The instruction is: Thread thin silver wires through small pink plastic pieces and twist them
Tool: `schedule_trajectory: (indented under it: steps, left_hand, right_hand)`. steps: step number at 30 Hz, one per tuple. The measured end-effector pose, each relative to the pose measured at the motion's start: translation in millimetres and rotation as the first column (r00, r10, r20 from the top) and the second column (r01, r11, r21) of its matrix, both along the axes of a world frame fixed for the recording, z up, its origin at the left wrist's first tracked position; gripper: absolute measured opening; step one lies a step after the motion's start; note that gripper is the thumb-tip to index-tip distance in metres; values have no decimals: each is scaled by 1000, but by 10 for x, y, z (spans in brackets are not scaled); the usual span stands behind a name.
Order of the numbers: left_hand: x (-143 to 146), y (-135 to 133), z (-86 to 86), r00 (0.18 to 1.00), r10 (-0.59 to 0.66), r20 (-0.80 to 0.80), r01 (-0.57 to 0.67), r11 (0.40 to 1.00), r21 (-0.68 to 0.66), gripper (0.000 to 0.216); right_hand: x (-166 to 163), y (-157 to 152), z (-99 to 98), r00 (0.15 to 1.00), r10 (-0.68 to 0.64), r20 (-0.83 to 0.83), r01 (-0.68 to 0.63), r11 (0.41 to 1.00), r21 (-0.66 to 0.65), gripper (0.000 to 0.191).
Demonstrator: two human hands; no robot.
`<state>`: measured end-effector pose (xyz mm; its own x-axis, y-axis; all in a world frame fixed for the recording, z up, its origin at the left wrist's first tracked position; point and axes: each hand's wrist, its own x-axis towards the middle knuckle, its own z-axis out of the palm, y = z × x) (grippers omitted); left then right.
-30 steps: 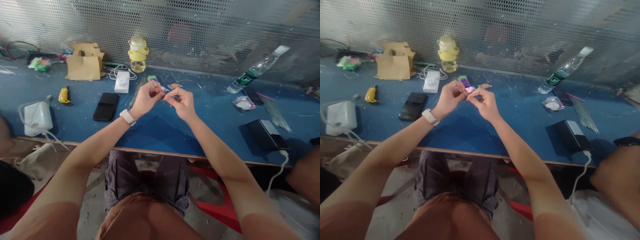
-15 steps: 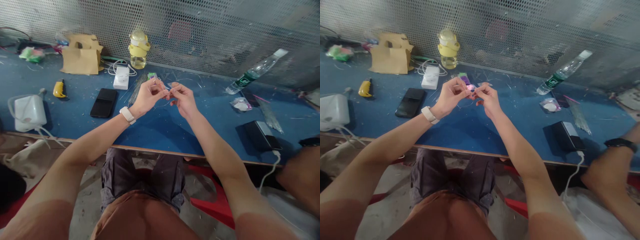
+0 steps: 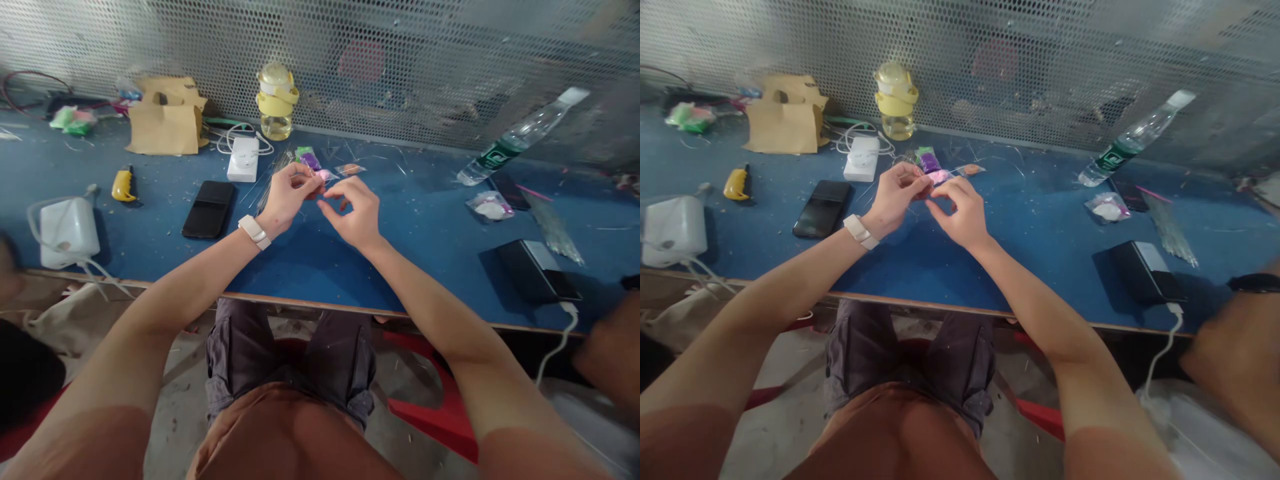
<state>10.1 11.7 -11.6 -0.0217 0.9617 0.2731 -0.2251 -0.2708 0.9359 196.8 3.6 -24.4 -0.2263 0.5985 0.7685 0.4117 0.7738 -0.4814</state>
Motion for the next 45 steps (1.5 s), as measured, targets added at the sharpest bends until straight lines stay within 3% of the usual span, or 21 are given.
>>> schedule_trajectory:
  steps: [2,5,14,19,25,34,40,45]
  left_hand:
    - [7,-24,19,999,-27,17,27,999,-33,28]
    - [11,-59,56,999,-32,19,33,998,-61,27]
    - [-4,-83,124,999,-13,31,17,989,-147,18]
    - [4,-111,172,1000,-7,-18,3,981,-193,32]
    - [0,-136,228,997,-23,-78,9,985,-174,40]
    - [-20,-71,147,995,0,-100,-1,1000,-8,38]
    - [-26,-50,139,992,24,-121,-19,999,44,43]
    - [-32,-59,135,992,12,-128,-11,1000,10,44]
  right_hand:
    - [0,19,-33,998,-39,54,34,995,91,17]
    - [25,94,-107,993,-81,91,67,987,143,23]
    - [79,117,-131,987,-139,82,130,986,106,34]
    - [136,144,-61,982,-164,94,153,982,114,35]
    - [155,162,-33,979,-161,124,160,987,21,31]
    - [88,136,15,984,-79,160,94,992,-89,29]
    - [50,157,-36,996,2,85,14,982,-188,20]
    - [8,163,-95,998,70,-5,-69,957,-282,12]
